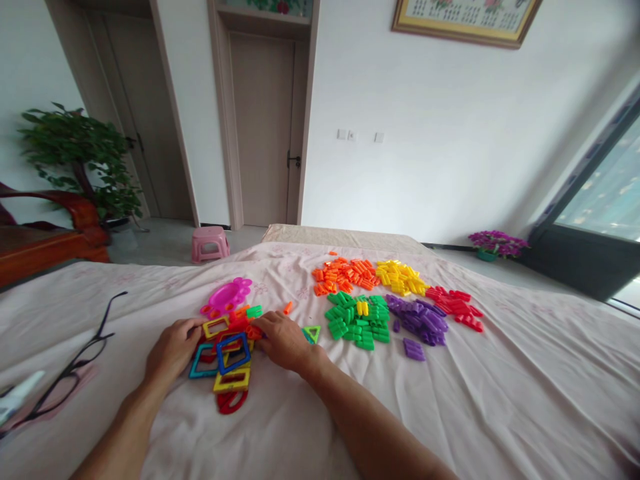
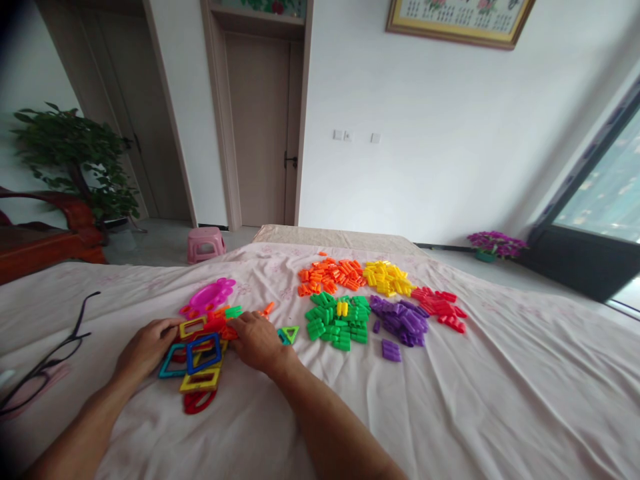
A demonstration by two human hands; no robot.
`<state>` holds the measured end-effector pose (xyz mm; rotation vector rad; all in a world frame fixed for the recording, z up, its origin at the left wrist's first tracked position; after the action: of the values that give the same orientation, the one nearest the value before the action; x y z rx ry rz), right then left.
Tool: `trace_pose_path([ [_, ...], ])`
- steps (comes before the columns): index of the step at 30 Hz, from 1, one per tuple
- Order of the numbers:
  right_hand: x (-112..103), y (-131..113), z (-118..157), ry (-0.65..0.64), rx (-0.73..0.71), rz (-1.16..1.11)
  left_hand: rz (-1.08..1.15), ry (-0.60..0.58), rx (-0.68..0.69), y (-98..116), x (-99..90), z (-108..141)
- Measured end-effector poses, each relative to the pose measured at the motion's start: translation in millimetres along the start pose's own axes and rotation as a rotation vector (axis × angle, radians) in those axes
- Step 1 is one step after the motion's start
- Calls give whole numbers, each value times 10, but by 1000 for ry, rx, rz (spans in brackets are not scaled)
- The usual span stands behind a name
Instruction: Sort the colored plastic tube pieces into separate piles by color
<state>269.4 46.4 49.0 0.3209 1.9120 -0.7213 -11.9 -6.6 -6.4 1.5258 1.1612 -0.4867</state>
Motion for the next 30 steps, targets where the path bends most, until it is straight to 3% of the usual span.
trace_pose_path([
  [8, 26, 3, 1, 35, 19, -33, -2, -9, 1, 23, -8, 7],
  [13, -108, 113, -36, 90, 122, -115, -13, 19, -6, 36, -25, 4],
  [17, -375, 281, -54, 189, 326, -166, -5, 10, 2, -4, -14, -3],
  [22, -649, 574, -15, 214, 510, -184, -3, -15, 1, -36, 2, -6],
  [27, -727, 890, 49, 263, 586, -187, 0, 5, -4, 0, -14, -5],
  [30, -729, 1004, 64, 274, 595, -299, 0, 7, -7, 18, -26, -5],
])
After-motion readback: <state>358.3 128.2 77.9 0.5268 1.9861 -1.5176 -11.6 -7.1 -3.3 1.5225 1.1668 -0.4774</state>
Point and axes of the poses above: each hand's wrist, its own z-axis away from the middle knuckle, its own x-axis out of the palm, y = z × x, the point moved 2 cm from there along -z, towards the middle knuckle, and after that the axes turned 7 degrees about x, right-handed, at the moved point
